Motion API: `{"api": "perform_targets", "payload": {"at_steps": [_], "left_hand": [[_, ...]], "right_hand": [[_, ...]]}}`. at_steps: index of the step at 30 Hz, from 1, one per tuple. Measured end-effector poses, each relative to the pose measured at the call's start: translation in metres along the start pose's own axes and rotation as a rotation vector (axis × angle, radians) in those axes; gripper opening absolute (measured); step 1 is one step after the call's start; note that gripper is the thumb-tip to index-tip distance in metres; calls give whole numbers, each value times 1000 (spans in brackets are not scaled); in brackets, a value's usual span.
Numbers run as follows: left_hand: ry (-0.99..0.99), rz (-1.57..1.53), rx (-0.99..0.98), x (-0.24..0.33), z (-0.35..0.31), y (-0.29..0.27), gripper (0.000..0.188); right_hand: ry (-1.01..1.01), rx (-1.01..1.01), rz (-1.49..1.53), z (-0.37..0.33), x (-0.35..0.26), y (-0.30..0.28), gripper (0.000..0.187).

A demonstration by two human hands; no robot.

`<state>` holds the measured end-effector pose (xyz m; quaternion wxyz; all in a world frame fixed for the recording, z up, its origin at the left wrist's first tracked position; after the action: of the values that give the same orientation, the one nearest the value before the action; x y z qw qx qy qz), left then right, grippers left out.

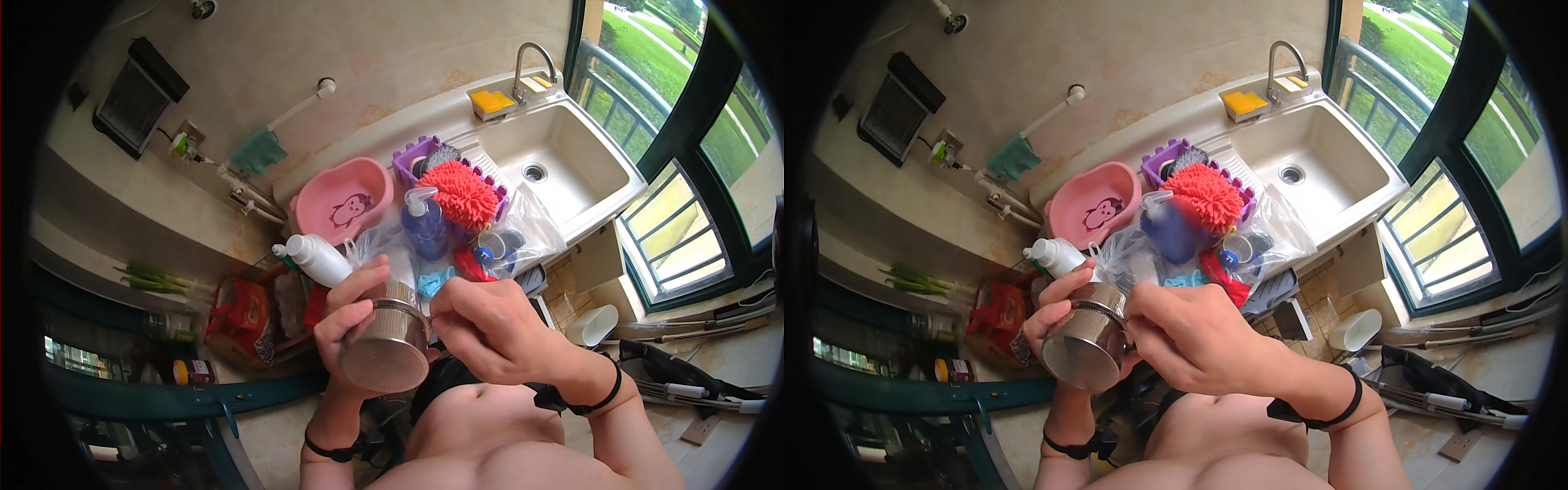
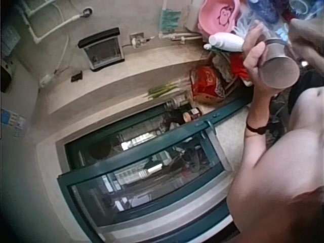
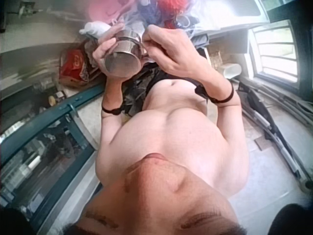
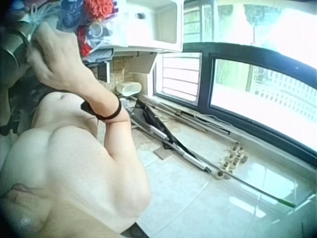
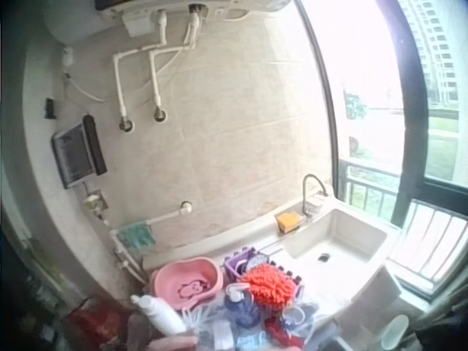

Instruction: Wiping and assembling a stainless steel container or filter near a sink.

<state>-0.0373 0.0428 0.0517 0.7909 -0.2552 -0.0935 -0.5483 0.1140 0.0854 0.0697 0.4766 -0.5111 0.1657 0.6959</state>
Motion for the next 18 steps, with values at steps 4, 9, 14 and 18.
{"api": "perform_targets", "payload": {"at_steps": [4,9,14,18], "left_hand": [[66,4,0,5,1,1,84],[-111,-5,-108,7,10,3,83],[-93,-37,-101,5,9,1,87],[-163,-109,-87,1,5,-2,91]], "right_hand": [[-109,4,-95,-1,-2,-2,8],[-91,-63,98,3,7,0,4],[-35,-88,139,3,10,2,7],[203,-133,455,0,23,6,10]]}}
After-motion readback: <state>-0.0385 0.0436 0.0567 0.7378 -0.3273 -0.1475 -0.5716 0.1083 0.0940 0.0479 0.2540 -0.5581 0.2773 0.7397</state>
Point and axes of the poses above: each hand's wrist, its own z-axis towards the middle knuckle, its own y-axis out of the palm, x = y × z, the point moved 8 cm from there along z, towards the middle knuckle, and after that the axes turned 4 degrees about y, right-handed, at the moved point
